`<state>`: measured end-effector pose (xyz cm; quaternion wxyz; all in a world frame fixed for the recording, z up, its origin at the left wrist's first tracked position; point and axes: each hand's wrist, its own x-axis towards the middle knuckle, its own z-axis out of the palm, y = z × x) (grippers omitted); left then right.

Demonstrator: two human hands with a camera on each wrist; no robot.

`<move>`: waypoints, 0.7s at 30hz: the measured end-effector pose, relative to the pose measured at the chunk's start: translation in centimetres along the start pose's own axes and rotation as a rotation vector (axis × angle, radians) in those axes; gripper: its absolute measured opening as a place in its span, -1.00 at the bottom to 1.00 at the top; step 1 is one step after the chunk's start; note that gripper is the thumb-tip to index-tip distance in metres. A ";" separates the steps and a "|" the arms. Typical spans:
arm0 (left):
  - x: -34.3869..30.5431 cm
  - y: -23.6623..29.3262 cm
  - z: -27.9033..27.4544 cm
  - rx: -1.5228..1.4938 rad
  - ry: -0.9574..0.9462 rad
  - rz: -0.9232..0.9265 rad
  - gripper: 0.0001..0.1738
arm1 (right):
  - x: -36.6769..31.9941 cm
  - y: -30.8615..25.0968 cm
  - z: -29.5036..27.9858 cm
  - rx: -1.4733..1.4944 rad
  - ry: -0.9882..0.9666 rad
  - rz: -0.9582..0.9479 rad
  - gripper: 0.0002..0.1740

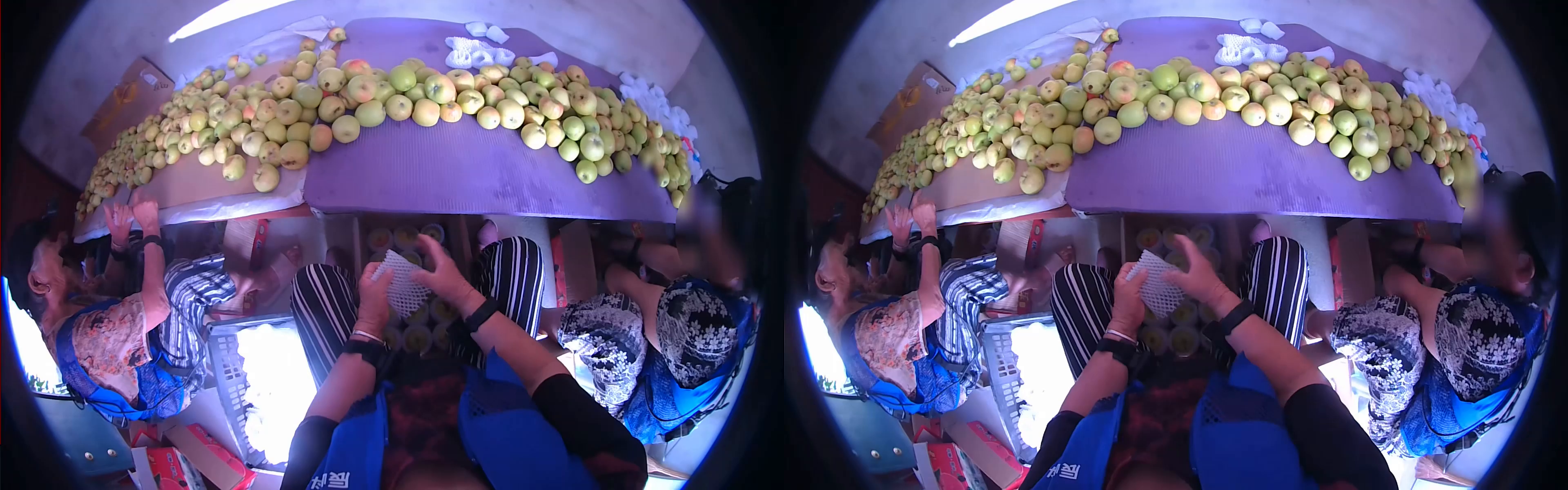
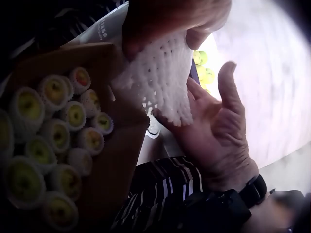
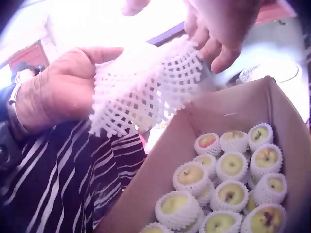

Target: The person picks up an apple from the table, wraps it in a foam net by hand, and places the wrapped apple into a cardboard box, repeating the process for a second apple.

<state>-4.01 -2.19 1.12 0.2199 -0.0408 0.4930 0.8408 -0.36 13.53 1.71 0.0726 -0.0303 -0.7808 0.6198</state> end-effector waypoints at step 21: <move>0.4 0.0 -0.3 -0.176 -0.049 -0.098 -0.85 | -1.6 7.1 8.2 0.096 -0.470 0.260 -0.75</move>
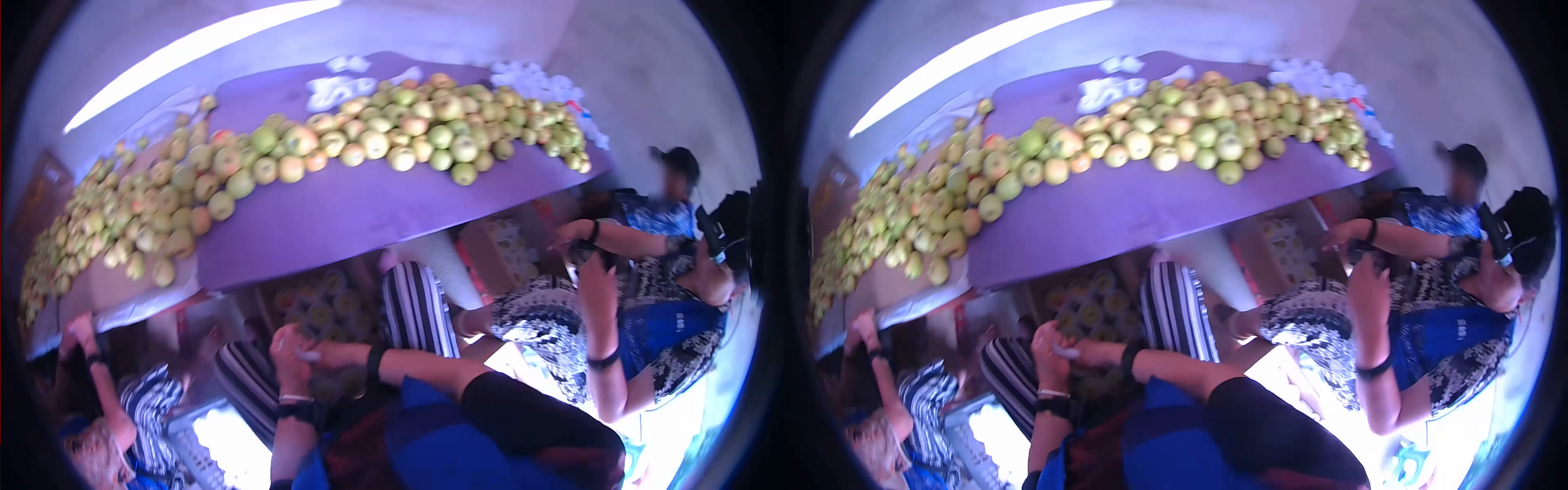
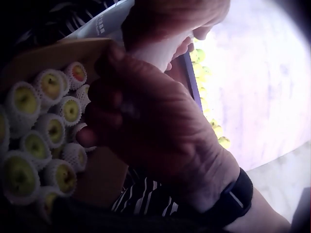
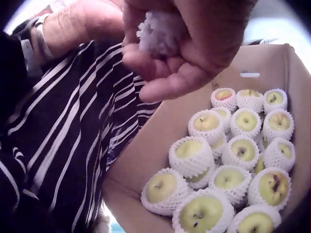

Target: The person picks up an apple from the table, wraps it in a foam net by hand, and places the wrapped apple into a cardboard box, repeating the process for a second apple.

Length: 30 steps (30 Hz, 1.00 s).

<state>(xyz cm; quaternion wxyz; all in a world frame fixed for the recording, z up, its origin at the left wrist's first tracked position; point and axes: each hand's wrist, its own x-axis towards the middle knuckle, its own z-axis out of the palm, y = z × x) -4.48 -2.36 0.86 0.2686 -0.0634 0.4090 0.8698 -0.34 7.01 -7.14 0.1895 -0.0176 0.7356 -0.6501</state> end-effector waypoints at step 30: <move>-2.9 1.4 1.5 0.274 -0.247 0.191 -0.46 | -0.5 -4.5 0.1 -0.224 0.077 -0.045 -0.77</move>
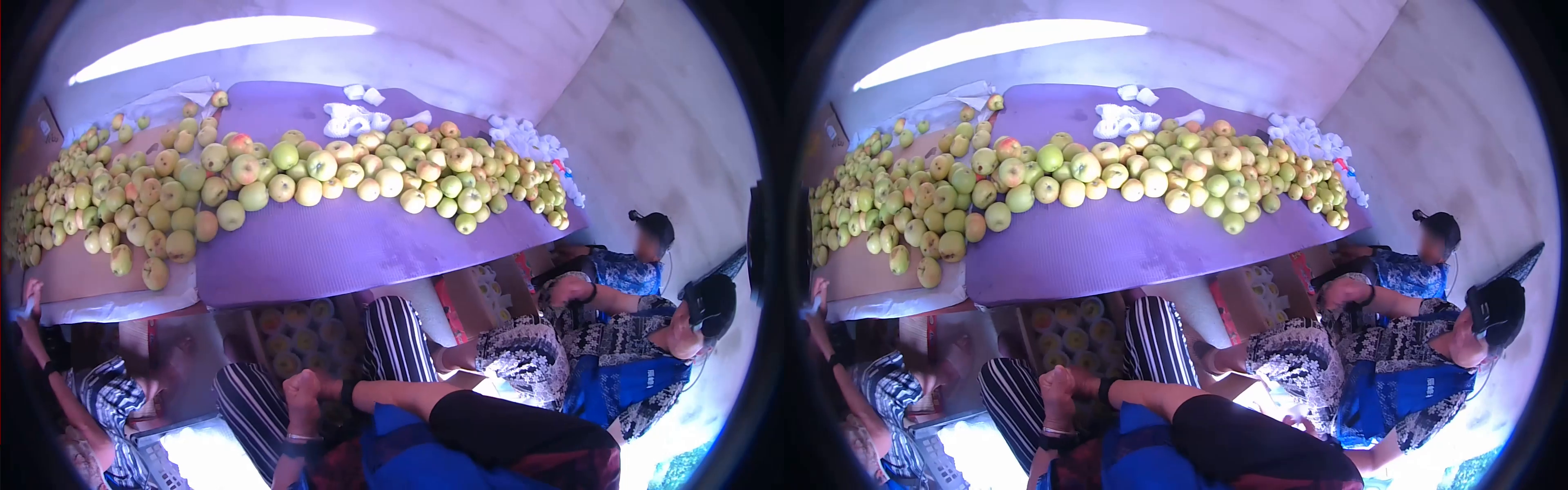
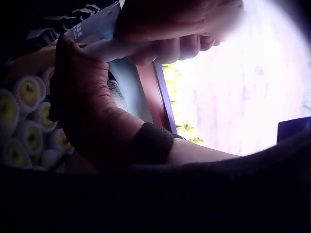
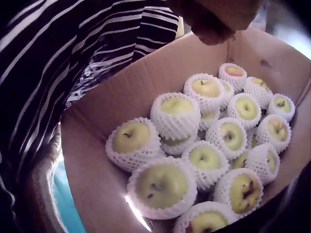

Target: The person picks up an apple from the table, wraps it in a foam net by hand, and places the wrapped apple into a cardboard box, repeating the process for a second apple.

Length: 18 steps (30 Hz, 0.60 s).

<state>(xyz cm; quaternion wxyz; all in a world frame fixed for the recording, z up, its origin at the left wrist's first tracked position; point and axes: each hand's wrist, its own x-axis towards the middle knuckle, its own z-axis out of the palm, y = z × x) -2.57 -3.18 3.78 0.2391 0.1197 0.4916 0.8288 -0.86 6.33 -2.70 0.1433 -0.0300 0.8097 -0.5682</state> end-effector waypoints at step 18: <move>0.5 1.0 0.3 -0.419 0.087 0.076 -0.64 | -1.6 7.6 -1.3 -0.264 0.309 0.103 -0.77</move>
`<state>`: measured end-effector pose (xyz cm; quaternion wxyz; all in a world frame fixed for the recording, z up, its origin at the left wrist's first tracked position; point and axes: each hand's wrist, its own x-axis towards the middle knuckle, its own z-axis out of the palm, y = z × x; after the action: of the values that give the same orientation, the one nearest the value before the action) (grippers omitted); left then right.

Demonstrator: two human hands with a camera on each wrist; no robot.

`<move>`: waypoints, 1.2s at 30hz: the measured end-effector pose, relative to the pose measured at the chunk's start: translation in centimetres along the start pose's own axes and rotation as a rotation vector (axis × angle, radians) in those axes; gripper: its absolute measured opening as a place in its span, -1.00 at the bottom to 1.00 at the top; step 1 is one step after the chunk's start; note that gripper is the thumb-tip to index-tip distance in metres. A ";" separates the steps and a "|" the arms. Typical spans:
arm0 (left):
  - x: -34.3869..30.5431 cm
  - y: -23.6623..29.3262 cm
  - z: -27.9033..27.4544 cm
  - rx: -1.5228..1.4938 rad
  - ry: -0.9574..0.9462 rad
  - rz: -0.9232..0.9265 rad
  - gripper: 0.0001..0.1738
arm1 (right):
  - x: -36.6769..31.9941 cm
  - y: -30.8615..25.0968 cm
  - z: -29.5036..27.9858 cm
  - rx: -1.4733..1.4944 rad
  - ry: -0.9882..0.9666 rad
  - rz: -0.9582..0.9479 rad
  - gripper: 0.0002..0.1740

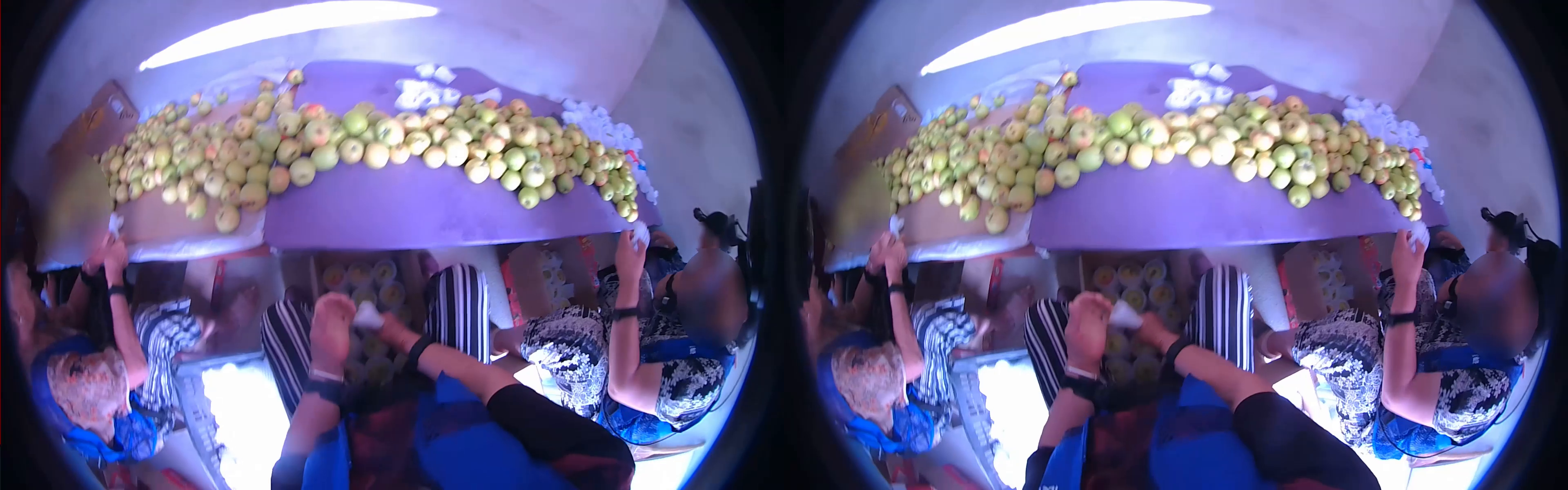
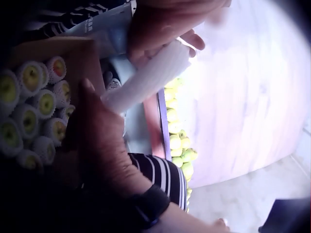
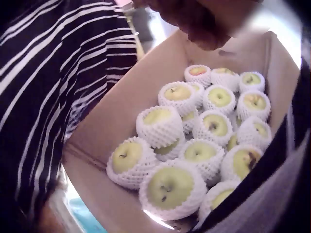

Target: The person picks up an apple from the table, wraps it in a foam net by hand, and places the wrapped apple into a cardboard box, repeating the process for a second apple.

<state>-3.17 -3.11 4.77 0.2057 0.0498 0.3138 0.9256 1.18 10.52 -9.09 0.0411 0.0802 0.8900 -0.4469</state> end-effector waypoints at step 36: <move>0.1 -2.1 -2.5 1.363 -0.037 0.215 -0.84 | -0.5 -1.0 -1.5 -0.025 -0.012 0.014 -0.72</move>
<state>-3.08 -2.96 1.50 0.0409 0.2144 0.8155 0.5360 1.48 11.09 -7.36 0.0507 0.0831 0.8946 -0.4361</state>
